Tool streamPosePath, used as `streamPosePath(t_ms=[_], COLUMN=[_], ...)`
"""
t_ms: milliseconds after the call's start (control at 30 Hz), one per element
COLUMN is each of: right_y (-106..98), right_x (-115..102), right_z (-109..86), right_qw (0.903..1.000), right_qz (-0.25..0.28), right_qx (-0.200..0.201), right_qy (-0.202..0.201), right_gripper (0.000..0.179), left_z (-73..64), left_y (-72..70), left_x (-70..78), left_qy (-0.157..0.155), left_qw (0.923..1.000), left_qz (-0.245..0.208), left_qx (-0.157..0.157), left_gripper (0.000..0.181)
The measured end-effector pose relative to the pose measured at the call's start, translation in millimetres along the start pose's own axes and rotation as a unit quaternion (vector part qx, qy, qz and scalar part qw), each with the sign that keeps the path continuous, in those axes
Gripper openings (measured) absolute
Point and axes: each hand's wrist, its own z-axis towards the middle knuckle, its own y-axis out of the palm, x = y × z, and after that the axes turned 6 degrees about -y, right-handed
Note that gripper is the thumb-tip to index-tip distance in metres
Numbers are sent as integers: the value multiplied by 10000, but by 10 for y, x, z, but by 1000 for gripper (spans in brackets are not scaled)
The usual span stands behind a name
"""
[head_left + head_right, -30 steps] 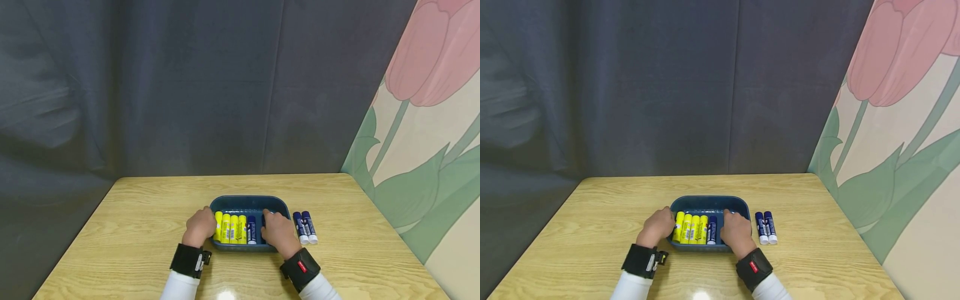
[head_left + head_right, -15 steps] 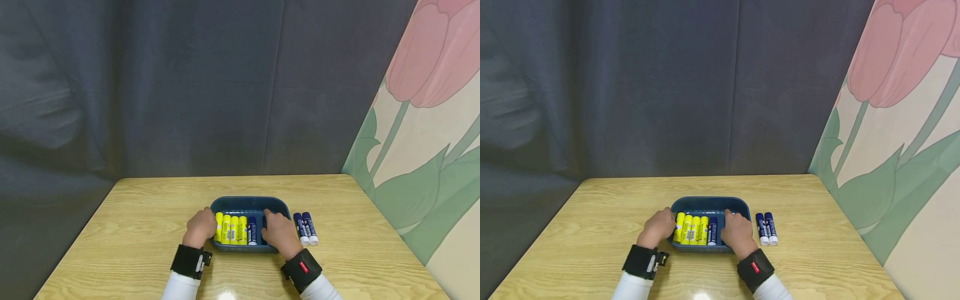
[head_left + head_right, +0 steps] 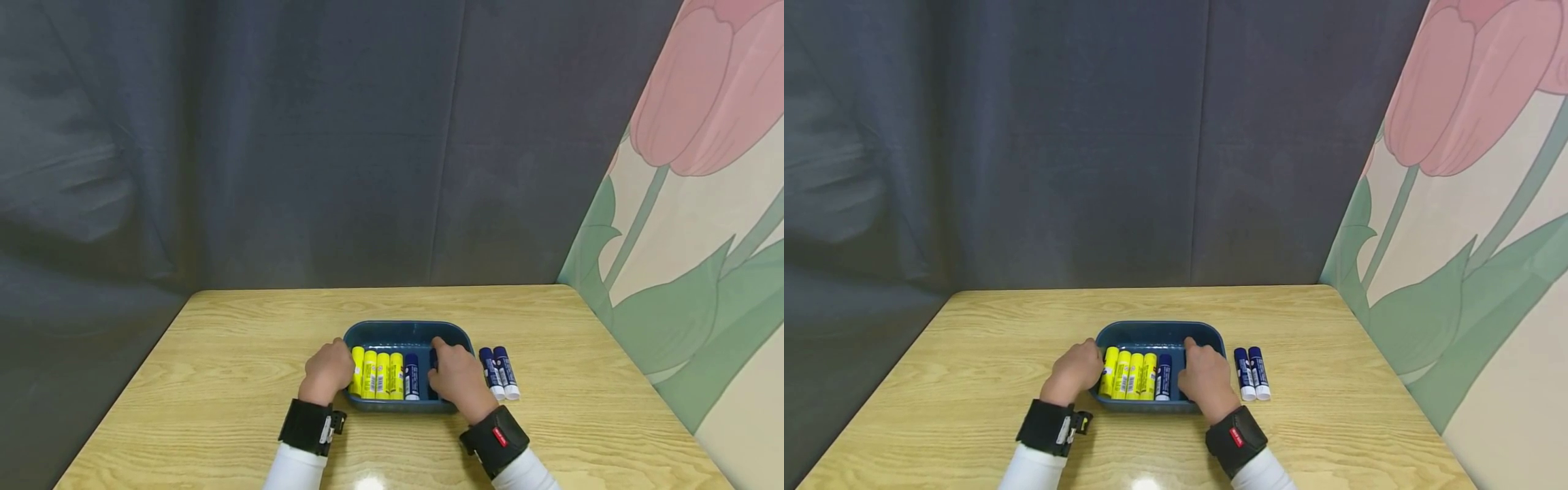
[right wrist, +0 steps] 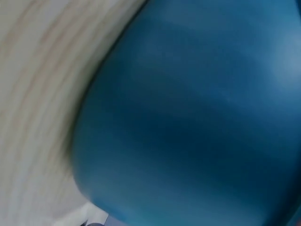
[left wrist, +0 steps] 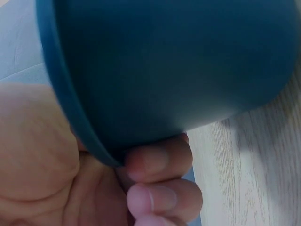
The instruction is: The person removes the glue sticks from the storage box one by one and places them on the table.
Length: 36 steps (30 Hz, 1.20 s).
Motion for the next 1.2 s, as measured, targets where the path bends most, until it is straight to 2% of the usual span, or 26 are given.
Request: streamPosePath(t_ms=[567, 767, 1067, 1200], right_y=[-139, -247, -402, -453], right_x=[16, 27, 62, 106], right_z=[-13, -37, -47, -39], right_qw=[9994, 9989, 9970, 9973], right_qz=[302, 421, 651, 597], right_qx=[73, 103, -6, 56], right_qy=[159, 169, 416, 421], right_gripper=[50, 49, 52, 52], left_z=[-9, -16, -16, -22], left_y=[-4, -6, -11, -14], left_x=[-6, -6, 3, 8], left_qy=[26, 47, 21, 24], left_qw=[10000, 10000, 10000, 10000], left_qz=[-24, -18, 12, -4], left_qx=[5, -1, -13, -19], left_gripper=[30, 30, 31, 31])
